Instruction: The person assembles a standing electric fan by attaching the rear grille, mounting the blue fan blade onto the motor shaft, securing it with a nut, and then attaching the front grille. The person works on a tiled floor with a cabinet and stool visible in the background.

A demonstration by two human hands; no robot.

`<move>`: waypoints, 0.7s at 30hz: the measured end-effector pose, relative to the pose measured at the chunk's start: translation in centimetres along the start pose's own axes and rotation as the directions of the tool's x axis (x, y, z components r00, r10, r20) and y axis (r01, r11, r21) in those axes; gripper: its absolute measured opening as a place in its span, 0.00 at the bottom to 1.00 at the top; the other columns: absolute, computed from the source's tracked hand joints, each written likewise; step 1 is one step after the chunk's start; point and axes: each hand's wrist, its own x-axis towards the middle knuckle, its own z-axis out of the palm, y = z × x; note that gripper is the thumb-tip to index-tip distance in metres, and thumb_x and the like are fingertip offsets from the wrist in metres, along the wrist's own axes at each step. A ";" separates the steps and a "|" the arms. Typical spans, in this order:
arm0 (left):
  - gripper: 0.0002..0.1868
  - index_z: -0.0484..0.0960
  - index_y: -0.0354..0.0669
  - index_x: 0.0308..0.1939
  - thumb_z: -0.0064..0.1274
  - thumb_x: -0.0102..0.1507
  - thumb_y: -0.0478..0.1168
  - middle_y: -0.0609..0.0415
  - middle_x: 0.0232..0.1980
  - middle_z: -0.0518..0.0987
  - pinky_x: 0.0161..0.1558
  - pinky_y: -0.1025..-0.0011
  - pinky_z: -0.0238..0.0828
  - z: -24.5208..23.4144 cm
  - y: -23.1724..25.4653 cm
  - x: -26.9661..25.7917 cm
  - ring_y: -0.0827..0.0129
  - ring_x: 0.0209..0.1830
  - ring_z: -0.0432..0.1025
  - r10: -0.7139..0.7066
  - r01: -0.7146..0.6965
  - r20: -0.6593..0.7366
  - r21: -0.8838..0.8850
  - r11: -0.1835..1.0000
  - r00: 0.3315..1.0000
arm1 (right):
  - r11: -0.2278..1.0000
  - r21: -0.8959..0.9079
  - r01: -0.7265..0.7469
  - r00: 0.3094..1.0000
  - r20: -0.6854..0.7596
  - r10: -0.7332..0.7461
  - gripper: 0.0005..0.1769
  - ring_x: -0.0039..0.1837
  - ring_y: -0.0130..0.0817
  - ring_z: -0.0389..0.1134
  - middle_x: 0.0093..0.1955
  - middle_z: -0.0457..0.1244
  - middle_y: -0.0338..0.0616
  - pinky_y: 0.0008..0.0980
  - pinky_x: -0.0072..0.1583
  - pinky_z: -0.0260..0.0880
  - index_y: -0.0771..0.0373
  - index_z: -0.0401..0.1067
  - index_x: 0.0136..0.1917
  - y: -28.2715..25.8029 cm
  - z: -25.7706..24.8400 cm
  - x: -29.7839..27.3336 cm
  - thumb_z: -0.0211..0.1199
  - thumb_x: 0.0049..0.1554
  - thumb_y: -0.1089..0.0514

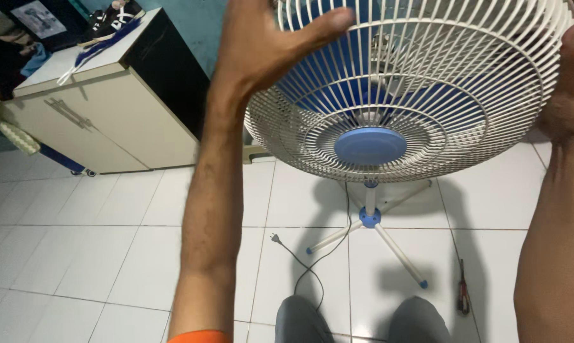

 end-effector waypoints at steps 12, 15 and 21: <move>0.36 0.82 0.32 0.56 0.52 0.70 0.66 0.44 0.29 0.84 0.30 0.69 0.81 0.6 1.2 2.2 0.61 0.25 0.84 0.146 -0.149 0.170 0.007 0.989 0.975 | 1.000 0.003 -0.009 1.000 -0.022 0.009 0.51 0.86 0.49 0.56 0.84 0.51 0.49 0.50 0.83 0.61 0.60 0.48 0.83 -1.1 -0.8 -0.9 0.37 0.63 0.22; 0.37 0.80 0.28 0.56 0.55 0.71 0.65 0.43 0.28 0.84 0.29 0.69 0.83 0.7 1.4 2.1 0.60 0.25 0.85 0.173 -0.181 0.146 0.041 0.983 0.974 | 0.998 0.058 0.002 0.999 -0.032 0.000 0.51 0.86 0.49 0.56 0.85 0.51 0.49 0.50 0.83 0.61 0.60 0.48 0.83 -1.6 -0.8 -0.5 0.37 0.63 0.22; 0.33 0.81 0.31 0.56 0.53 0.72 0.63 0.44 0.27 0.83 0.27 0.71 0.82 1.6 1.6 2.4 0.63 0.23 0.83 0.196 -0.211 0.172 0.070 0.975 0.965 | 0.991 0.136 0.001 1.000 0.011 -0.002 0.51 0.86 0.49 0.56 0.85 0.51 0.49 0.51 0.83 0.61 0.60 0.48 0.83 -1.1 1.8 2.2 0.37 0.63 0.22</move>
